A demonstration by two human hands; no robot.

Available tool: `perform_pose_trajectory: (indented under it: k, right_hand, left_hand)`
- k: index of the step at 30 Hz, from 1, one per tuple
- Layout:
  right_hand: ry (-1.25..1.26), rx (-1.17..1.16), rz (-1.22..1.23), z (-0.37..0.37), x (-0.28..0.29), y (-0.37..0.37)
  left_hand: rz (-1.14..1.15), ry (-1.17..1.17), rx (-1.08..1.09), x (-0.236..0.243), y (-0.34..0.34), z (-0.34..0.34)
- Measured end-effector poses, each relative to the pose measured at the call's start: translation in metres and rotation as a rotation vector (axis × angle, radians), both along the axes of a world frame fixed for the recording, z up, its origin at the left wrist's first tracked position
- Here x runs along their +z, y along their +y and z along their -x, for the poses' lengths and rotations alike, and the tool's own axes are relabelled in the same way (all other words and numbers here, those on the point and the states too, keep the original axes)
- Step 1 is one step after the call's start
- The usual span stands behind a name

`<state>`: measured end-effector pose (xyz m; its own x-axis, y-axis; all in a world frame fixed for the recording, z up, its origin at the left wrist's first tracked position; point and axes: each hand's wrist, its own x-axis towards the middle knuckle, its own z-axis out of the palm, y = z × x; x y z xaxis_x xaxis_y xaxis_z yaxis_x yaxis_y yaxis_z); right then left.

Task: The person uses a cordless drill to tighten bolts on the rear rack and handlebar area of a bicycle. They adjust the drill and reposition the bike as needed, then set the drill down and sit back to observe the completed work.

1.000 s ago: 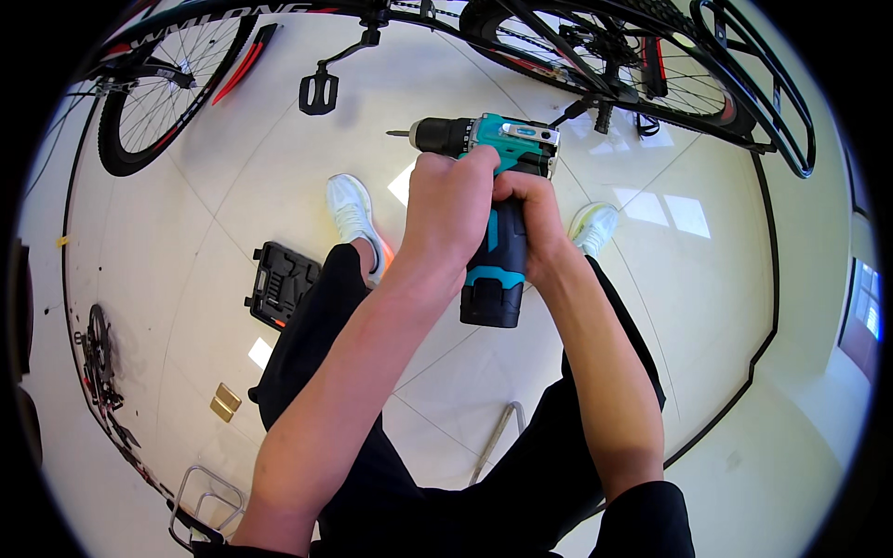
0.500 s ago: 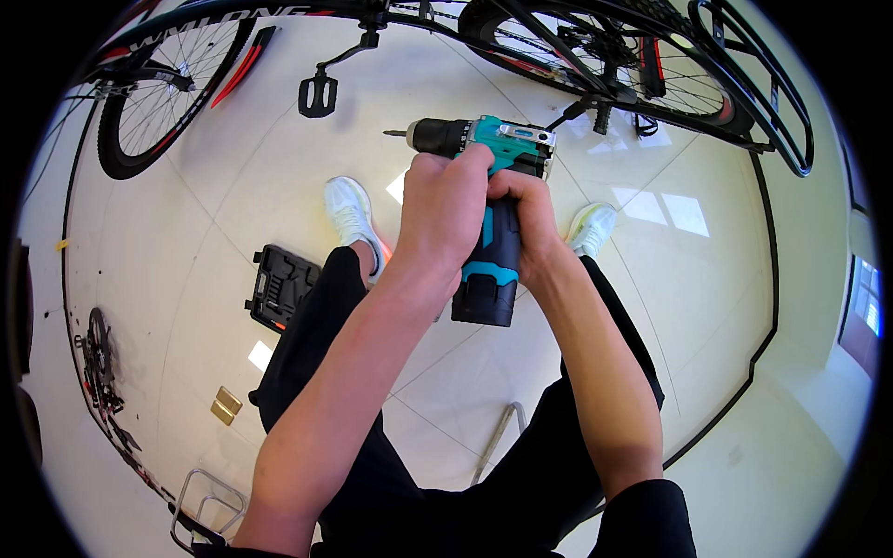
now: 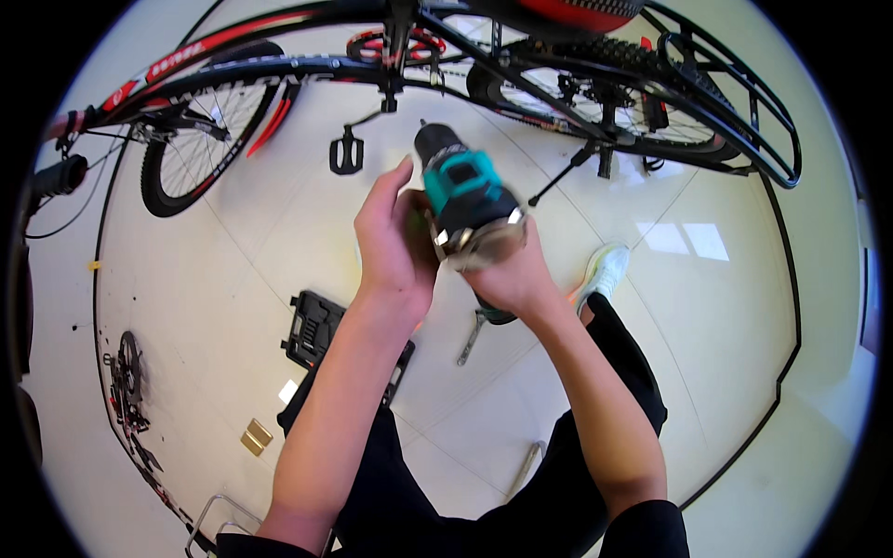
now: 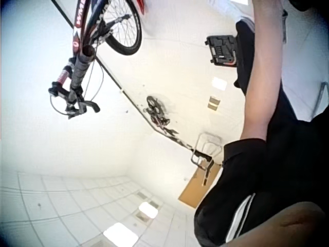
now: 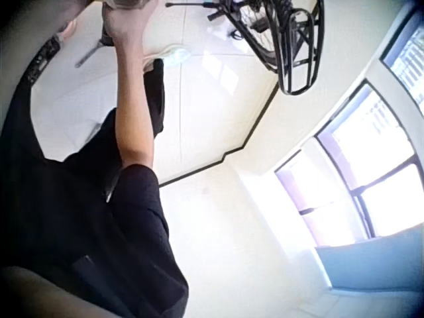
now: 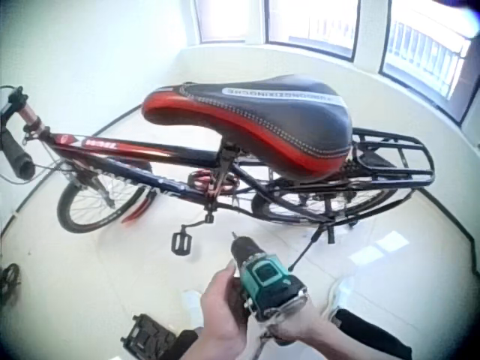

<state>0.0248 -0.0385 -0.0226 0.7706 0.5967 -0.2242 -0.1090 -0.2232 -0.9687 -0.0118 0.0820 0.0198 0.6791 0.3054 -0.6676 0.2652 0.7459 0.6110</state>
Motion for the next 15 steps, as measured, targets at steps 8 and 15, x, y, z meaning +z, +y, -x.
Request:
perform_pose_trajectory:
  k: [8,15]
  right_hand:
    - [-0.677,0.155,0.093,-0.026,0.009,0.000]
    - [-0.689,0.144,0.122,-0.048,0.010,0.012]
  left_hand:
    - [0.237,-0.220,0.020,0.017,0.022,-0.016]
    - [0.211,-0.251,-0.033,0.014,0.037,-0.038]
